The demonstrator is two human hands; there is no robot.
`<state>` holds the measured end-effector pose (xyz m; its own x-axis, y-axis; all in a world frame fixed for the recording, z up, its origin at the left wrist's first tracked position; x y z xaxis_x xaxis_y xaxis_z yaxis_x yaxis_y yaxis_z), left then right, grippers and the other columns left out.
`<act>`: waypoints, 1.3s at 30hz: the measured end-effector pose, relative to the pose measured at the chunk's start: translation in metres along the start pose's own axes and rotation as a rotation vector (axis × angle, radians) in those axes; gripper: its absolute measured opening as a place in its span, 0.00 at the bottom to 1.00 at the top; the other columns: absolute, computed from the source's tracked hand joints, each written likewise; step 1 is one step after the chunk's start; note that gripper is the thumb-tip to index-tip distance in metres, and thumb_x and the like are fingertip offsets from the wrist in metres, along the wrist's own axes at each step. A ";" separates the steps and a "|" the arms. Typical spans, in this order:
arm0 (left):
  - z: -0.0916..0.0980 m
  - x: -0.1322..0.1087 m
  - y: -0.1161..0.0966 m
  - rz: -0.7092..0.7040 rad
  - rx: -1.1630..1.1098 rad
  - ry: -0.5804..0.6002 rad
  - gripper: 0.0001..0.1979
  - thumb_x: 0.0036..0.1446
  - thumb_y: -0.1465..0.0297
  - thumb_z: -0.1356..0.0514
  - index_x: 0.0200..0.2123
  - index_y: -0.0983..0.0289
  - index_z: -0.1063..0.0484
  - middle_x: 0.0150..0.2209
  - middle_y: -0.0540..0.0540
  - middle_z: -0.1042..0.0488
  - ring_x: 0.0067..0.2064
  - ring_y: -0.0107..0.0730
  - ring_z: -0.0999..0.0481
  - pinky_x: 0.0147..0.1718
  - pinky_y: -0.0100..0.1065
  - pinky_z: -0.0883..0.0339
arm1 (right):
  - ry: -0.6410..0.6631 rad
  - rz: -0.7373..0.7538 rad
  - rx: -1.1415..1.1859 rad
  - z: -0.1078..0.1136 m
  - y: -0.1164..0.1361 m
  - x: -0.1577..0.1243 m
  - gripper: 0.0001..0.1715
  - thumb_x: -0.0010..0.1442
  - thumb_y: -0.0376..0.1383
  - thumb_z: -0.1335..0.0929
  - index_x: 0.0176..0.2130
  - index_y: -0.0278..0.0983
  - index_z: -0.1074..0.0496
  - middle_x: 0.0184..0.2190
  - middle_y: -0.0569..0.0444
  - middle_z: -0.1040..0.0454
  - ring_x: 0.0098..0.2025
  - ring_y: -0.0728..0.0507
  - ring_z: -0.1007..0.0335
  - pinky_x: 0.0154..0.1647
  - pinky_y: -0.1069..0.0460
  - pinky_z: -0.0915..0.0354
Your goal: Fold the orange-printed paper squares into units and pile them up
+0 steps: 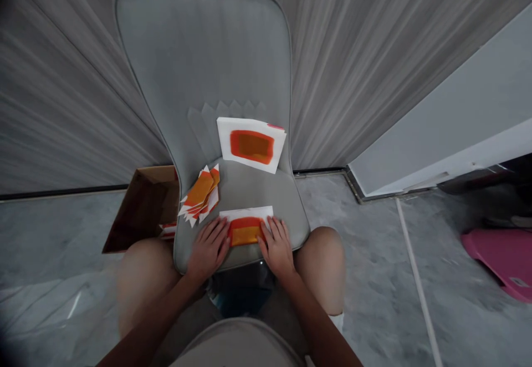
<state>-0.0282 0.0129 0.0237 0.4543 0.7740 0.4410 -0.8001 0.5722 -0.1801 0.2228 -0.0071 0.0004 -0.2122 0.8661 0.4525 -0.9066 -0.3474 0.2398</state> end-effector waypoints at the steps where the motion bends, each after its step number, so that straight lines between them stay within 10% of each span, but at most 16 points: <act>1: 0.001 -0.001 -0.001 -0.021 0.005 0.001 0.24 0.70 0.70 0.43 0.67 0.65 0.31 0.68 0.60 0.29 0.71 0.49 0.33 0.68 0.52 0.37 | 0.001 -0.003 -0.004 -0.001 -0.001 -0.001 0.24 0.75 0.40 0.37 0.65 0.35 0.28 0.65 0.39 0.27 0.69 0.32 0.34 0.69 0.31 0.35; 31: -0.002 0.005 -0.007 0.046 0.042 0.175 0.25 0.73 0.65 0.46 0.70 0.60 0.33 0.72 0.58 0.35 0.73 0.51 0.37 0.70 0.54 0.41 | 0.075 -0.084 -0.033 -0.006 0.008 0.000 0.37 0.76 0.45 0.38 0.77 0.37 0.47 0.73 0.38 0.38 0.73 0.30 0.42 0.72 0.28 0.45; 39: -0.003 0.007 -0.005 0.058 0.043 0.174 0.26 0.74 0.65 0.47 0.72 0.61 0.36 0.73 0.58 0.37 0.74 0.50 0.39 0.70 0.53 0.41 | 0.051 -0.041 -0.030 -0.009 0.008 -0.004 0.28 0.75 0.40 0.36 0.69 0.36 0.33 0.71 0.37 0.35 0.73 0.28 0.42 0.72 0.24 0.47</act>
<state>-0.0203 0.0162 0.0253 0.4650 0.8425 0.2719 -0.8411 0.5163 -0.1613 0.2128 -0.0100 -0.0068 -0.1927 0.8969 0.3981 -0.9251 -0.3014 0.2312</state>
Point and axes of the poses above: each hand's wrist, its own x-axis towards the middle knuckle, its own z-axis out of the back of the hand, y = z × x, the point moved 2 cm from there along x, towards the middle knuckle
